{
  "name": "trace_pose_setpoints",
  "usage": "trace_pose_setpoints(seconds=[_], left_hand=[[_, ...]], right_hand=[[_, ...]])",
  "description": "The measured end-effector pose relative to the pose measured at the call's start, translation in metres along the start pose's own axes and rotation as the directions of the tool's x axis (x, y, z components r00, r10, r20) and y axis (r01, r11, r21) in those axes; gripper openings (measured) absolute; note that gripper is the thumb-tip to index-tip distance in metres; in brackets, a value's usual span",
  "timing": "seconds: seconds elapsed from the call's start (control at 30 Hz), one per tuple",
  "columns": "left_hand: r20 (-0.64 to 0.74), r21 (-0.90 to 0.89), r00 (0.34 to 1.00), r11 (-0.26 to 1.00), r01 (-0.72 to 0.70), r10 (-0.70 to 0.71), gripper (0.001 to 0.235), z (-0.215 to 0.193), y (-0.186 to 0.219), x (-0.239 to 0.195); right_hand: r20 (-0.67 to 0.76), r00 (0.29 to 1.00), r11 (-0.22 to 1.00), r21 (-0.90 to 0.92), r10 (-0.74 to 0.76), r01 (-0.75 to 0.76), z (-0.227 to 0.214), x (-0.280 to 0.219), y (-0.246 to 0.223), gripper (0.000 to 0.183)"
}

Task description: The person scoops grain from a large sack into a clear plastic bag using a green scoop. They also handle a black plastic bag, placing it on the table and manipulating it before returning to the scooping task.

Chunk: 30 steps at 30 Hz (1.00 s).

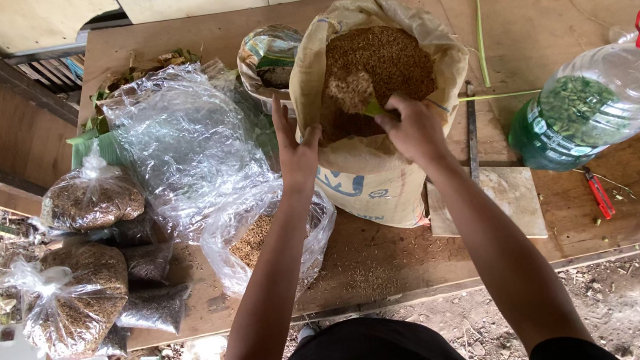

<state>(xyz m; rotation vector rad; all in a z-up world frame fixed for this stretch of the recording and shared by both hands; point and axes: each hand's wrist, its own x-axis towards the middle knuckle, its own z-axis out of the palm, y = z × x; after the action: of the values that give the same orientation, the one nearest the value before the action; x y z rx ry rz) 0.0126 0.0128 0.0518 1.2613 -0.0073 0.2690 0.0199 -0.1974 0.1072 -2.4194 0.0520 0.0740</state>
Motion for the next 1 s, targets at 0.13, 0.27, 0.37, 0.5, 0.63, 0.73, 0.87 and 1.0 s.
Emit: trace_pose_setpoints(seconds=[0.13,0.27,0.37,0.5,0.63,0.73,0.87,1.0], left_hand=[[-0.007,0.009,0.999,0.999,-0.037,0.037,0.087,-0.002,0.007,-0.004],[-0.018,-0.044,0.998,0.997,-0.063,0.062,0.081,-0.017,0.002,-0.01],[-0.075,-0.053,0.992,0.993,-0.104,0.1,0.065,-0.036,-0.007,-0.012],[-0.238,-0.05,0.97,0.997,-0.055,0.042,0.041,-0.076,-0.025,-0.024],[-0.379,0.173,0.917,0.983,-0.061,0.123,0.025,-0.129,-0.055,-0.044],[-0.422,0.304,0.904,0.95,0.074,0.064,0.026,-0.167,-0.076,-0.066],[-0.45,0.279,0.888,0.93,0.24,-0.095,0.031,-0.192,-0.08,-0.099],[-0.467,0.366,0.862,0.844,0.391,-0.198,0.034,-0.192,-0.055,-0.111]], right_hand=[[-0.024,1.0,0.999,-0.034,-0.01,0.009,-0.025,-0.012,-0.012,0.028],[-0.196,0.863,0.871,-0.272,-0.466,0.409,-0.044,-0.023,-0.027,0.027],[-0.066,0.93,0.912,-0.229,-0.362,0.339,-0.037,-0.037,-0.043,0.025],[0.178,0.976,0.987,-0.078,-0.123,0.138,-0.001,-0.059,-0.059,0.023],[0.104,0.818,0.815,-0.076,-0.566,0.574,0.056,-0.071,-0.05,0.021],[0.205,0.828,0.804,-0.206,-0.522,0.558,0.111,-0.082,-0.038,0.019],[0.179,0.711,0.581,-0.461,-0.68,0.671,0.159,-0.096,-0.033,0.033],[0.136,0.676,0.515,-0.546,-0.724,0.661,0.153,-0.1,-0.053,0.044]])
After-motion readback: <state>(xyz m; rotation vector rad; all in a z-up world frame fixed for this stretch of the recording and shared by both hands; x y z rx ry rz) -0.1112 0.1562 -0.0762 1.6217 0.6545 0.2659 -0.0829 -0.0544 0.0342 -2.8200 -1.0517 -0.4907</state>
